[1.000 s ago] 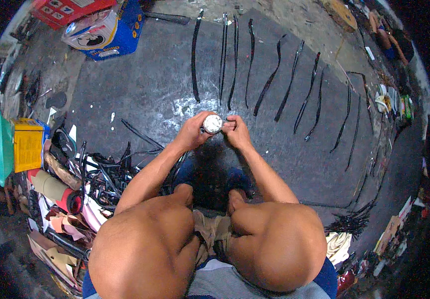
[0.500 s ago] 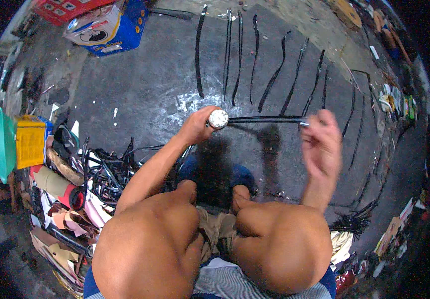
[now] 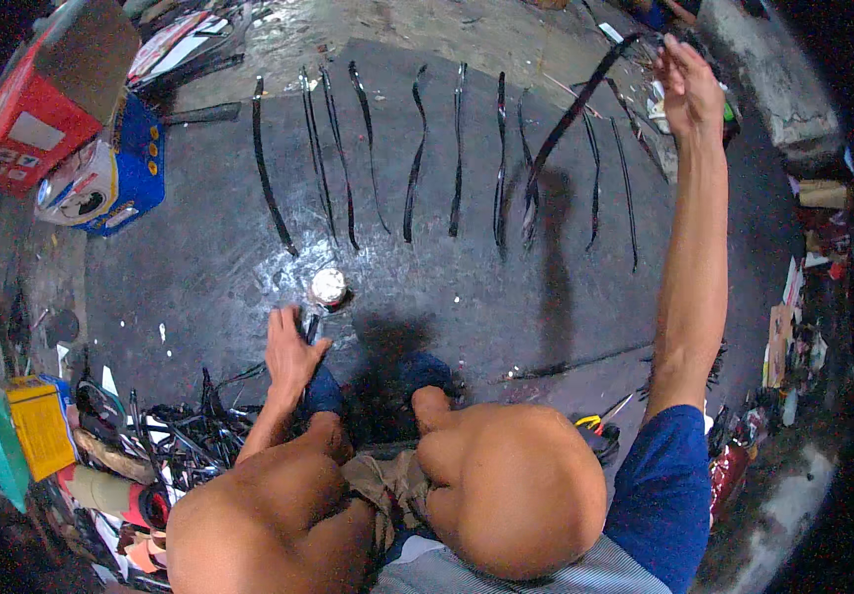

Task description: The person sits on the floor and repeatedly picks up black cables, dips them into a small container of white paste, and lays them out on the floor. The person handles the cables one at a time and arranges them in rows.

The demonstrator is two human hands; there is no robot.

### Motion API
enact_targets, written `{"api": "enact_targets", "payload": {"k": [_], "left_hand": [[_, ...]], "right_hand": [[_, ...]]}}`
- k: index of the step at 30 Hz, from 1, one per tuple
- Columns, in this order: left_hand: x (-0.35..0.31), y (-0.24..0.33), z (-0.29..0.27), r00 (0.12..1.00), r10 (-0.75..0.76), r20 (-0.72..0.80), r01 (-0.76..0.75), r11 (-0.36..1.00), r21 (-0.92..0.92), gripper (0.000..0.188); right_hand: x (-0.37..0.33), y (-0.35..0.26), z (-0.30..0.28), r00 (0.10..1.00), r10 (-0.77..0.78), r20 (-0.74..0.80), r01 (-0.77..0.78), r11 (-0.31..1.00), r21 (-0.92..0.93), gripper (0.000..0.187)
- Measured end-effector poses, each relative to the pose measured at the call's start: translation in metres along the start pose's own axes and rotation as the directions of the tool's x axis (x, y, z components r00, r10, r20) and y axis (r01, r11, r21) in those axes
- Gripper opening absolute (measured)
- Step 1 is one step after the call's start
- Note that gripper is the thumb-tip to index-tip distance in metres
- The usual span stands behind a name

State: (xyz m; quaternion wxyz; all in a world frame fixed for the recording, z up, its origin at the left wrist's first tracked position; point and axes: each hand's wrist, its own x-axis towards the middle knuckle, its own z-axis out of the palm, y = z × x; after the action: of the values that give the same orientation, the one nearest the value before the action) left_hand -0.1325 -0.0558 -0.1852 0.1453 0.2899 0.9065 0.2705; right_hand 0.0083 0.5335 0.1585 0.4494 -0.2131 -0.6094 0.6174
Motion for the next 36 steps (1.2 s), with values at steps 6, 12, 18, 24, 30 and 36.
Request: {"api": "enact_targets", "payload": {"k": [6,12,18,24,30,36], "left_hand": [[-0.027,-0.032,-0.005,0.963,-0.165,0.211,0.118,0.968,0.222,0.064],[-0.034,-0.027,-0.007,0.968,-0.16,0.195,0.082,0.931,0.357,0.047],[-0.037,-0.051,0.013,0.982,-0.186,0.042,0.175,0.966,0.193,0.024],[-0.009,-0.083,-0.026,0.861,-0.503,-0.072,0.265,0.565,-0.782,0.01],[0.04,-0.029,-0.039,0.846,-0.475,0.242,0.453,0.401,-0.796,0.028],[0.041,-0.025,-0.019,0.853,-0.284,0.437,0.492,0.165,-0.855,0.039]], "right_hand": [[0.001,0.044,-0.056,0.825,-0.266,-0.499,0.139,0.951,-0.277,0.02],[-0.106,0.199,-0.108,0.763,0.026,-0.646,-0.359,0.848,-0.39,0.023],[-0.256,0.318,-0.143,0.299,0.386,-0.873,-0.454,0.862,0.226,0.015],[-0.344,0.319,0.086,0.841,0.523,-0.14,-0.51,0.678,-0.529,0.04],[-0.374,0.277,0.23,0.782,0.186,0.595,0.22,0.811,-0.543,0.082],[-0.365,0.289,0.232,0.826,0.442,0.349,-0.2,0.81,-0.551,0.063]]}}
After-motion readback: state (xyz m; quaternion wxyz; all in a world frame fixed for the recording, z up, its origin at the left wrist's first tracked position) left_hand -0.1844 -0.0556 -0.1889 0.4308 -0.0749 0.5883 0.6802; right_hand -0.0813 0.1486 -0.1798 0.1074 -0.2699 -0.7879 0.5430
